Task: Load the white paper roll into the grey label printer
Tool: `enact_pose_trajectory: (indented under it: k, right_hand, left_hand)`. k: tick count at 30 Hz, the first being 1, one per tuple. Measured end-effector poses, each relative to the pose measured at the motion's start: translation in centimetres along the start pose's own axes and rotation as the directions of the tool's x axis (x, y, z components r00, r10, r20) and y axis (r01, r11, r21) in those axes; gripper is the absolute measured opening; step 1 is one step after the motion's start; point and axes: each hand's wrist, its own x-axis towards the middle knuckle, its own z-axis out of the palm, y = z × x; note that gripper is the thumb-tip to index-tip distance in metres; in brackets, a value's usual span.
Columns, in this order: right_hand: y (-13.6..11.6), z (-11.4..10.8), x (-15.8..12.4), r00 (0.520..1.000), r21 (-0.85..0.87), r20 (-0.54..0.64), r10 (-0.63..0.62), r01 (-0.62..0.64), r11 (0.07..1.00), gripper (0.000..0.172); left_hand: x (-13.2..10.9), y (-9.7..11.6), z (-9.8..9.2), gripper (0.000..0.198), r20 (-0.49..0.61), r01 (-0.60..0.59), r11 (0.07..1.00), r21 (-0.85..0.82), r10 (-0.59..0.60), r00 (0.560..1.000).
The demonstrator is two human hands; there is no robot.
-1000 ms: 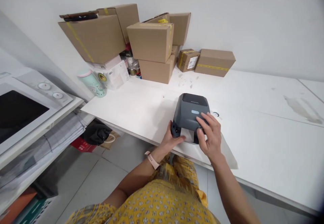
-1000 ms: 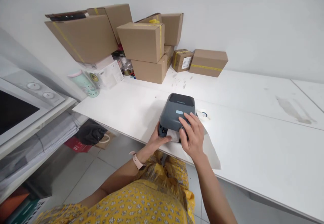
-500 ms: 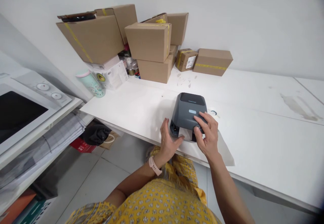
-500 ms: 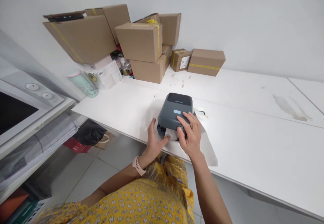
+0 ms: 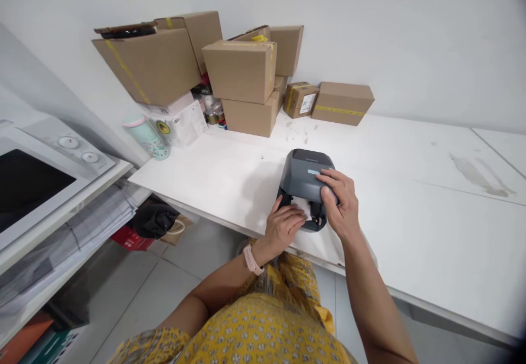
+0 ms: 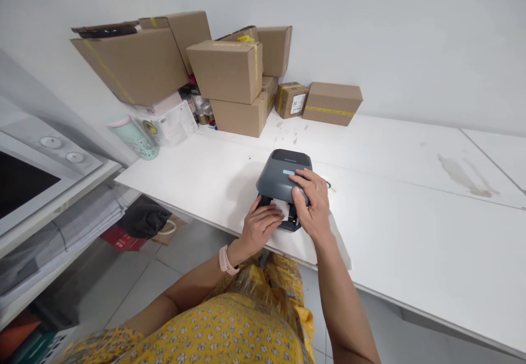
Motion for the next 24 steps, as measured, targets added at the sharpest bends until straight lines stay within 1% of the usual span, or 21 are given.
enact_pose_trajectory:
  k: [4,8,11,13,15,17,20,24]
  right_hand:
    - [0.0,0.0,-0.3,1.0,0.0,-0.002,-0.006,0.006,1.0,0.028]
    - [0.1,0.1,-0.8,1.0,-0.01,-0.001,-0.022,0.022,1.0,0.029]
    - [0.3,0.3,-1.8,0.999,-0.034,0.011,-0.05,0.05,0.998,0.032]
    - [0.5,0.4,-2.7,0.997,-0.061,0.025,-0.073,0.074,0.995,0.033]
    - [0.6,0.6,-3.8,0.995,-0.093,0.042,-0.092,0.096,0.991,0.034]
    - [0.8,0.7,-4.8,0.993,-0.118,0.062,-0.105,0.112,0.987,0.037]
    - [1.1,1.0,-6.3,0.989,-0.146,0.095,-0.112,0.125,0.981,0.042]
    - [1.5,1.5,-8.1,0.988,-0.152,0.11,-0.108,0.124,0.98,0.046]
  left_hand:
    - [0.0,0.2,0.1,0.025,-0.012,-0.023,1.0,-0.011,0.023,1.0]
    - [-0.3,0.8,-0.6,0.03,-0.015,-0.052,0.999,-0.013,0.052,0.999]
    - [-0.7,1.2,-1.1,0.031,-0.015,-0.062,0.998,0.001,0.062,0.998]
    - [-1.4,1.4,-1.3,0.03,-0.015,-0.055,0.998,0.04,0.056,0.998]
    - [-2.2,1.5,-1.3,0.026,-0.039,-0.046,0.994,0.102,0.05,0.998]
    - [-3.0,1.5,-1.2,0.021,-0.089,-0.036,0.989,0.147,0.049,0.995]
    - [-3.9,1.4,-1.0,0.021,-0.166,-0.033,0.988,0.151,0.058,0.984]
    - [-4.1,1.0,-0.6,0.021,-0.176,-0.074,0.981,0.179,0.106,0.979]
